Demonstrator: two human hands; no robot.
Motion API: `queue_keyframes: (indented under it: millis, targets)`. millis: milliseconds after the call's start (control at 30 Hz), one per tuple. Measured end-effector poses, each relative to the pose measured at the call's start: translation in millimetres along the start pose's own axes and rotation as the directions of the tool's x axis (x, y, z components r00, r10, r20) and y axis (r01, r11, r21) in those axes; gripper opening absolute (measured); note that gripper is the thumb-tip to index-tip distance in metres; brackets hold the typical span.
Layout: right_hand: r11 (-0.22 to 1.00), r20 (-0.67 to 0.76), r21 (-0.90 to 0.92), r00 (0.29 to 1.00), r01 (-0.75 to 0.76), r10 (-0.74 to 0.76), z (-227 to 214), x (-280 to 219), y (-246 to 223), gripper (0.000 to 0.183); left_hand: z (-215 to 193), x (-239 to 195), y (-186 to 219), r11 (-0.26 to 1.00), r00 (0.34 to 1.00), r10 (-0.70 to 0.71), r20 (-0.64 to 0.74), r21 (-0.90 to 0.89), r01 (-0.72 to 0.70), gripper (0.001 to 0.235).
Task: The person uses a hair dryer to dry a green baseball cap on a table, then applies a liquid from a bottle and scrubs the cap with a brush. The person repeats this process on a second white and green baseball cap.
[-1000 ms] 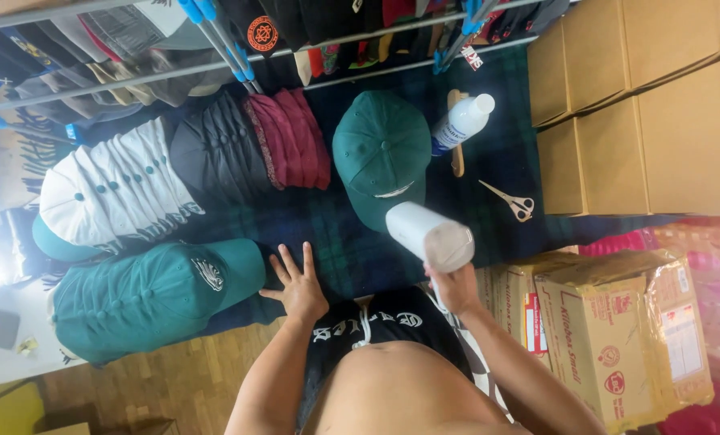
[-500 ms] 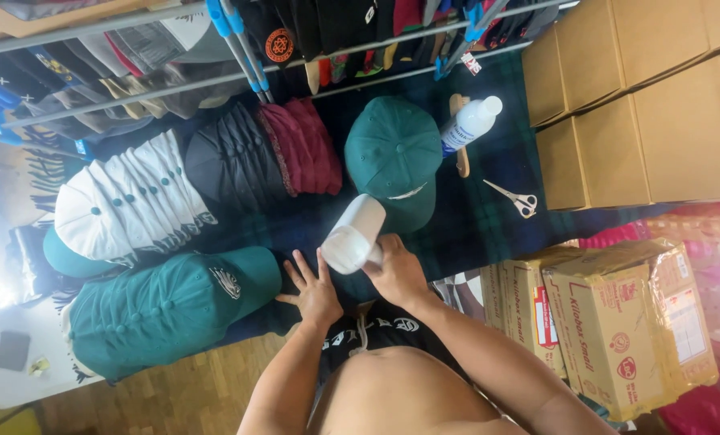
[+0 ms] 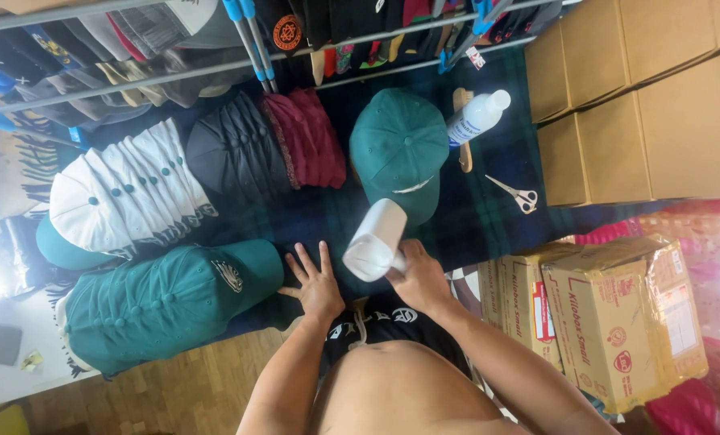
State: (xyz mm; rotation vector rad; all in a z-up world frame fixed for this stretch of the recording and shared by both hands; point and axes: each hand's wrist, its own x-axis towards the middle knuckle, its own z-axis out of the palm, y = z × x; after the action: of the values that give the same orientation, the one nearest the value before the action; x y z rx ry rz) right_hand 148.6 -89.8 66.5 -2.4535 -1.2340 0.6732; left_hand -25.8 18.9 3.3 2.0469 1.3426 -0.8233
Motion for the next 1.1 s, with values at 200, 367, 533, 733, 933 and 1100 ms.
queue_keyframes:
  millis: [200,367,533,733,933,1100]
  targets:
    - [0.997,0.149,-0.030,0.987,0.064,-0.059,-6.7,41.1,-38.6,0.047,5.7,5.3,3.4,0.997,0.999,-0.036,-0.015,0.063,0.037,0.136]
    - [0.999,0.240,-0.029,0.970,0.044,-0.036,-32.8,25.9,-22.5,0.049,-5.3,-2.4,7.6,0.998,0.999,-0.046,-0.001,0.042,0.046,0.141]
    - [0.998,0.169,0.036,0.984,0.060,-0.065,-40.6,-4.9,44.9,0.038,-0.8,-0.5,8.9,0.997,0.998,-0.067,0.010,0.041,0.066,0.151]
    - [0.925,-0.114,0.299,0.971,0.235,-0.210,-35.7,-0.8,126.2,0.025,-8.3,-5.9,14.1,0.994,0.996,-0.084,0.005,0.074,0.083,0.154]
    - [0.347,0.118,0.916,0.961,-0.202,0.249,-36.4,32.0,158.4,0.031,-10.3,-8.8,16.8,0.992,0.996,-0.089,0.010,0.093,0.088,0.151]
    - [0.455,0.075,0.868,0.958,-0.199,0.276,-53.5,60.4,151.5,0.024,-10.1,-8.6,16.4,0.992,0.996,-0.090,0.008,0.084,0.089,0.151]
